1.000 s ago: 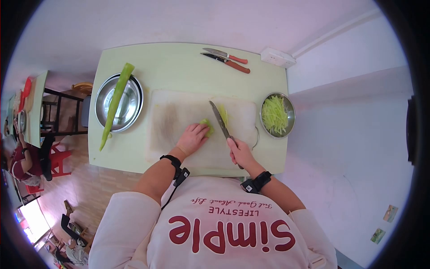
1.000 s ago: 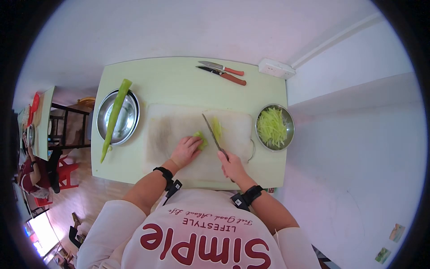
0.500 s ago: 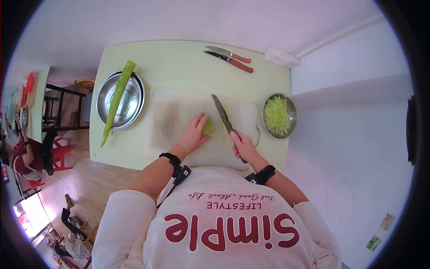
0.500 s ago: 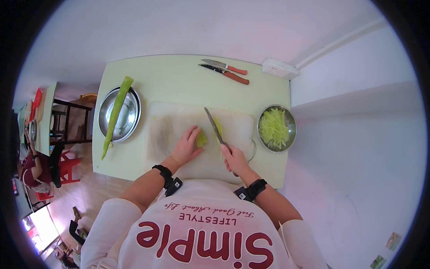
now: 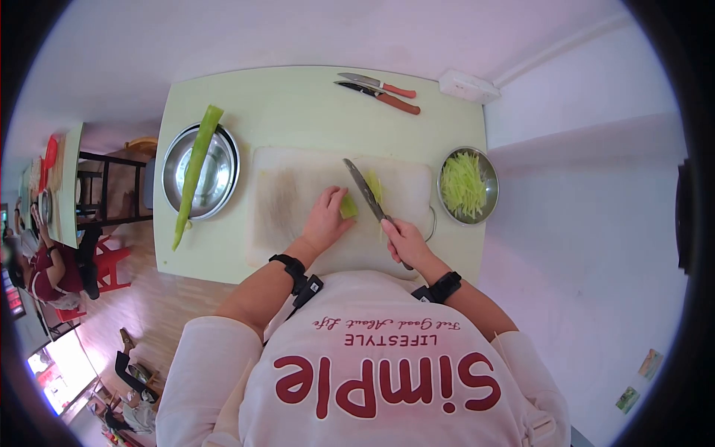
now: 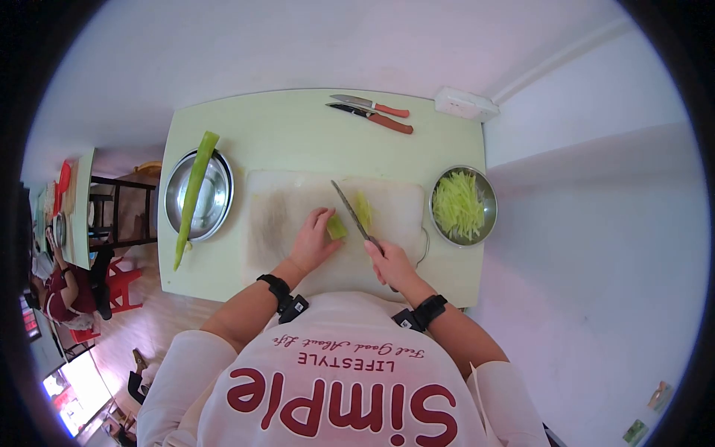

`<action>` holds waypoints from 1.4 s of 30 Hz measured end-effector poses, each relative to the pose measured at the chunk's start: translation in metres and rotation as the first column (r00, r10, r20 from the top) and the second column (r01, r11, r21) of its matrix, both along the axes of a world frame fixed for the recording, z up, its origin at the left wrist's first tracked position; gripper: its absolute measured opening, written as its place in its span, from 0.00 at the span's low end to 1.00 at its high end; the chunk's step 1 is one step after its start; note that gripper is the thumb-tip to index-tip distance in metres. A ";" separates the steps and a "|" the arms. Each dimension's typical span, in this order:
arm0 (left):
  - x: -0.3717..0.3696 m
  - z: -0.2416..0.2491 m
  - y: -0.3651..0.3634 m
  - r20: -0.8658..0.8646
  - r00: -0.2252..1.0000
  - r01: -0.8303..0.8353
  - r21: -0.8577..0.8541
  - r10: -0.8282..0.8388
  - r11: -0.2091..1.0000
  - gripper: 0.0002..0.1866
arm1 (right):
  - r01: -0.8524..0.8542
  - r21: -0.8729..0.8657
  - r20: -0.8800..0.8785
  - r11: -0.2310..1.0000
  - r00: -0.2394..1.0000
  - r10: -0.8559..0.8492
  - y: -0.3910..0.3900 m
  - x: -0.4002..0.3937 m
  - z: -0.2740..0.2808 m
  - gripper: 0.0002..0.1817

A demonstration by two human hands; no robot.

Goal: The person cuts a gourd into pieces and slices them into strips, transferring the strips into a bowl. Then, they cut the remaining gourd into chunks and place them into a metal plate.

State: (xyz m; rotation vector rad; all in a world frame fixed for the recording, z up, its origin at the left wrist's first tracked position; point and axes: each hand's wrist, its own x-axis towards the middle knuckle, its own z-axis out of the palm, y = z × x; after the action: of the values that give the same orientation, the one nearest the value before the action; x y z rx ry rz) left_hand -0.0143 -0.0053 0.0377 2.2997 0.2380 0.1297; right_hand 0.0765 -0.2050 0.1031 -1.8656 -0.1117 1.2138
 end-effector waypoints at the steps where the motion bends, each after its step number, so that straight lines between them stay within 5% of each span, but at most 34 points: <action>1: -0.003 0.001 0.001 0.027 1.000 0.010 -0.030 -0.009 1.000 0.33 | -0.006 0.000 -0.003 1.000 1.000 0.006 -0.001 -0.003 0.001 0.23; 5: -0.021 -0.022 0.015 0.039 0.988 0.149 -0.008 -0.148 0.989 0.24 | 0.007 -0.007 0.002 1.000 1.000 -0.007 0.001 -0.013 0.001 0.23; 7: -0.019 -0.021 0.021 0.157 0.956 0.220 0.178 -0.248 0.959 0.18 | 0.010 -0.018 0.020 1.000 1.000 -0.010 0.006 -0.019 0.000 0.23; 11: -0.012 -0.026 0.019 0.182 0.955 0.203 0.178 -0.235 0.963 0.16 | -0.015 -0.021 0.113 1.000 0.993 0.018 0.017 -0.036 -0.002 0.22; 18: -0.011 -0.033 0.019 0.231 0.949 0.177 0.171 -0.214 0.969 0.15 | 0.015 -0.076 0.018 0.997 1.000 -0.013 0.014 -0.028 0.000 0.23; 26: -0.011 -0.037 0.015 0.235 0.942 0.172 0.275 -0.240 0.946 0.16 | -0.016 -0.137 0.509 0.990 0.857 0.084 0.023 -0.055 0.002 0.23; 32: -0.012 -0.040 0.018 0.154 0.941 0.226 0.371 -0.300 0.901 0.15 | -0.104 -0.263 0.590 0.959 0.770 0.245 0.022 -0.069 -0.002 0.26; 42: -0.012 -0.045 0.017 0.180 0.938 0.196 0.426 -0.295 0.883 0.13 | -0.120 -0.280 0.663 0.953 0.694 0.282 0.028 -0.081 -0.017 0.29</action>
State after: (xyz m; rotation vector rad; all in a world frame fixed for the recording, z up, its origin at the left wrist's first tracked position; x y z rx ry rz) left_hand -0.0265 0.0121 -0.0073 2.6692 -0.2334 0.3517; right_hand -0.0047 -0.1773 0.0858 -2.4841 -0.6438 0.5924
